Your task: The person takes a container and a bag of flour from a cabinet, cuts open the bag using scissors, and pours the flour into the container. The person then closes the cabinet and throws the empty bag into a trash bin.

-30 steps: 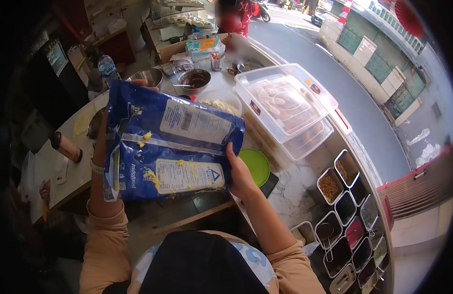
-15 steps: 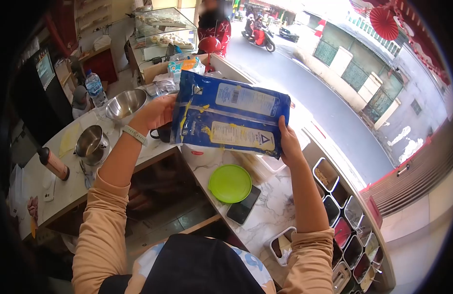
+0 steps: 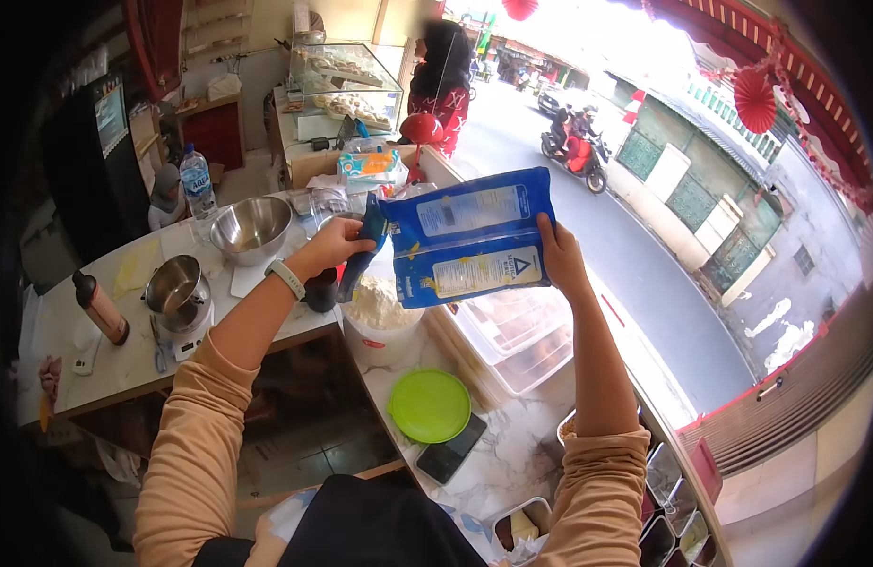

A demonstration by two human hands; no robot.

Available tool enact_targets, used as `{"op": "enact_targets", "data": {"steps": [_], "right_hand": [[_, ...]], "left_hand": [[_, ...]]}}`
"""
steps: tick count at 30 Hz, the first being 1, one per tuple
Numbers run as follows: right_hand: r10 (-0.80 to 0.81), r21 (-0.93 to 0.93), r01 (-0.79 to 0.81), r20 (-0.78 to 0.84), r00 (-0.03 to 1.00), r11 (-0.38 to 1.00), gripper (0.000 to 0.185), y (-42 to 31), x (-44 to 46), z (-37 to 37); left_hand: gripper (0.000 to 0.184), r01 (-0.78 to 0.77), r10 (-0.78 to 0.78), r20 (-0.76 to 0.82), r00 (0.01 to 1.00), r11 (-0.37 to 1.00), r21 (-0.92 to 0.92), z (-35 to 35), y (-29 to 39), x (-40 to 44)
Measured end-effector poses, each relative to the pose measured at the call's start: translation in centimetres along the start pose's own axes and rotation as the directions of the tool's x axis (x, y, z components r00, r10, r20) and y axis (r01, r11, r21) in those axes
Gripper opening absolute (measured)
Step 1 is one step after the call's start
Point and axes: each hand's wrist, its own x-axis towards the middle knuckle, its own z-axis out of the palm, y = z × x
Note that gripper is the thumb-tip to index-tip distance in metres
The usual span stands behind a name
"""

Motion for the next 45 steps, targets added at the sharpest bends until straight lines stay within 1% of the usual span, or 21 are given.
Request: {"op": "enact_targets", "data": {"steps": [1, 2, 3, 5, 7, 8, 9, 10, 14, 16, 17, 19, 21, 22, 25, 28, 31, 34, 37, 40, 45], "right_hand": [[-0.048, -0.07, 0.049, 0.013, 0.999, 0.996, 0.052, -0.6, 0.9, -0.1], [-0.132, -0.101, 0.132, 0.009, 0.991, 0.986, 0.051, -1.5, 1.5, 0.1], [-0.156, -0.113, 0.158, 0.034, 0.987, 0.981, 0.051, -2.4, 1.9, 0.3], [-0.205, -0.135, 0.216, 0.086, 0.975, 0.967, 0.051, -5.0, 2.1, 0.9], [-0.29, -0.231, 0.313, 0.128, 0.948, 0.921, 0.046, -6.4, 2.3, 1.8], [-0.317, -0.287, 0.352, 0.164, 0.934, 0.891, 0.044, -7.0, 2.4, 2.2], [-0.335, -0.339, 0.387, 0.203, 0.92, 0.858, 0.043, -7.4, 2.4, 2.7], [-0.431, -0.393, 0.483, 0.218, 0.876, 0.782, 0.039, -7.7, 2.4, 3.2], [-0.575, -0.6, 0.603, 0.272, 0.772, 0.525, 0.04, -10.2, 2.4, 4.9], [-0.64, -0.616, 0.652, 0.293, 0.711, 0.442, 0.041, -10.9, 2.9, 5.6], [-0.656, -0.653, 0.663, 0.324, 0.682, 0.366, 0.041, -11.2, 3.3, 6.0], [-0.694, -0.641, 0.7, 0.347, 0.631, 0.315, 0.041, -11.9, 3.4, 6.6], [-0.712, -0.631, 0.718, 0.357, 0.605, 0.295, 0.038, -12.1, 3.6, 7.3], [-0.722, -0.623, 0.729, 0.362, 0.589, 0.282, 0.036, -12.4, 3.5, 7.5], [-0.684, -0.619, 0.742, 0.426, 0.592, 0.257, 0.036, -13.5, 3.2, 7.6], [-0.69, -0.609, 0.754, 0.436, 0.578, 0.246, 0.036, -14.0, 2.8, 7.9], [-0.803, -0.601, 0.782, 0.378, 0.461, 0.166, 0.043, -13.8, 2.9, 8.3], [-0.844, -0.603, 0.784, 0.336, 0.418, 0.148, 0.043, -13.9, 2.6, 8.2], [-0.776, -0.639, 0.755, 0.401, 0.488, 0.145, 0.042, -14.4, 2.1, 7.9], [-0.861, -0.582, 0.801, 0.327, 0.39, 0.142, 0.04, -14.3, 1.9, 7.8], [-0.802, -0.651, 0.747, 0.372, 0.467, 0.133, 0.029, -14.8, 0.7, 7.3]], "left_hand": [[0.021, -0.002, 0.004, -0.017, 1.0, 0.997, 0.076, -0.3, -0.3, 0.3], [0.021, -0.004, 0.01, -0.034, 0.999, 0.988, 0.153, -0.6, -0.8, 0.7], [0.021, -0.002, 0.014, -0.05, 0.999, 0.974, 0.228, -0.8, -1.4, 1.1], [0.022, 0.007, 0.018, -0.082, 0.996, 0.953, 0.303, -1.0, -1.6, 0.9], [0.022, 0.047, -0.007, -0.1, 0.995, 0.917, 0.396, -1.1, -0.6, -0.6], [0.023, -0.03, 0.072, -0.074, 0.995, 0.889, 0.456, -1.3, -1.7, -0.5], [0.024, -0.015, 0.057, -0.073, 0.996, 0.876, 0.482, -1.6, -2.9, -0.3], [0.025, 0.002, 0.039, -0.07, 0.997, 0.862, 0.508, -1.6, -2.6, -1.0], [0.027, 0.061, -0.01, -0.085, 0.996, 0.782, 0.62, -1.8, -2.8, -2.3], [0.029, 0.107, -0.073, -0.08, 0.994, 0.799, 0.592, -2.1, -2.6, -3.0], [0.029, 0.127, -0.1, -0.078, 0.992, 0.805, 0.58, -2.4, -2.7, -3.2], [0.025, 0.11, -0.086, -0.071, 0.994, 0.855, 0.507, -2.6, -3.0, -4.0], [0.022, 0.115, -0.099, -0.061, 0.993, 0.889, 0.444, -2.9, -2.5, -4.9], [0.019, 0.156, -0.131, -0.086, 0.988, 0.875, 0.459, -2.8, -2.1, -5.4], [0.019, 0.169, -0.147, -0.086, 0.985, 0.915, 0.367, -3.0, -2.6, -6.2], [0.019, 0.19, -0.161, -0.106, 0.981, 0.897, 0.4, -3.1, -2.5, -6.6], [0.019, 0.213, -0.182, -0.113, 0.977, 0.886, 0.412, -2.8, -2.1, -6.9], [0.019, 0.18, -0.143, -0.12, 0.982, 0.899, 0.399, -2.8, -2.4, -7.0], [0.018, 0.202, -0.169, -0.114, 0.979, 0.873, 0.444, -2.7, -1.2, -7.5], [0.018, 0.175, -0.143, -0.109, 0.984, 0.901, 0.397, -3.1, -1.6, -7.7], [0.02, 0.182, -0.141, -0.13, 0.981, 0.897, 0.402, -3.0, -1.3, -8.1]]}}
